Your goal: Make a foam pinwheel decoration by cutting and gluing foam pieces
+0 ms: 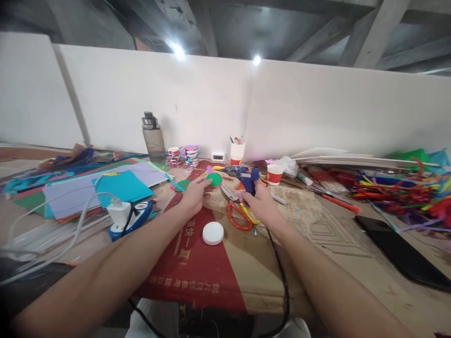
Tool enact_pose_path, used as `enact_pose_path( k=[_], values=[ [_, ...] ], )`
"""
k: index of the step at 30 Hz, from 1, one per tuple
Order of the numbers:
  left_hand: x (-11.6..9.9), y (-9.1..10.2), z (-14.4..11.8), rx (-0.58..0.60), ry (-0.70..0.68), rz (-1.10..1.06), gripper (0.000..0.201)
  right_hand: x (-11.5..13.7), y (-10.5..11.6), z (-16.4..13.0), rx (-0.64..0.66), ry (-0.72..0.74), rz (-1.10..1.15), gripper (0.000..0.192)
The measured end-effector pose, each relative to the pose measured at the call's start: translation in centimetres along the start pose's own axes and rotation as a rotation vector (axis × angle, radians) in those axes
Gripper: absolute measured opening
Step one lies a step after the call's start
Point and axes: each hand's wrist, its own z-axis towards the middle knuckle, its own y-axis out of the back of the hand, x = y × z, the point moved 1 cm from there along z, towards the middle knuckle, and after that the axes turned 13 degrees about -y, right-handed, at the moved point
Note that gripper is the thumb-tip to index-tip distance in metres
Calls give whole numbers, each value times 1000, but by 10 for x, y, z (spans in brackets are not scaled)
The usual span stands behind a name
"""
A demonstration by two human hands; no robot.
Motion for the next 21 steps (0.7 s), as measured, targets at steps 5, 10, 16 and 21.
enact_pose_path(
  k=[5, 10, 16, 21],
  values=[
    [-1, -4, -3, 0, 32, 13, 18, -14, 8, -4, -16, 93, -222, 33],
    [-6, -4, -5, -19, 5, 59, 20, -14, 10, -11, -1, 205, -345, 37],
    [-8, -3, -6, -7, -35, 120, 11, -14, 7, -15, -8, 242, -382, 39],
    [-7, -5, -7, 22, -75, 213, 8, -16, 6, -13, 7, 264, -397, 44]
  ],
)
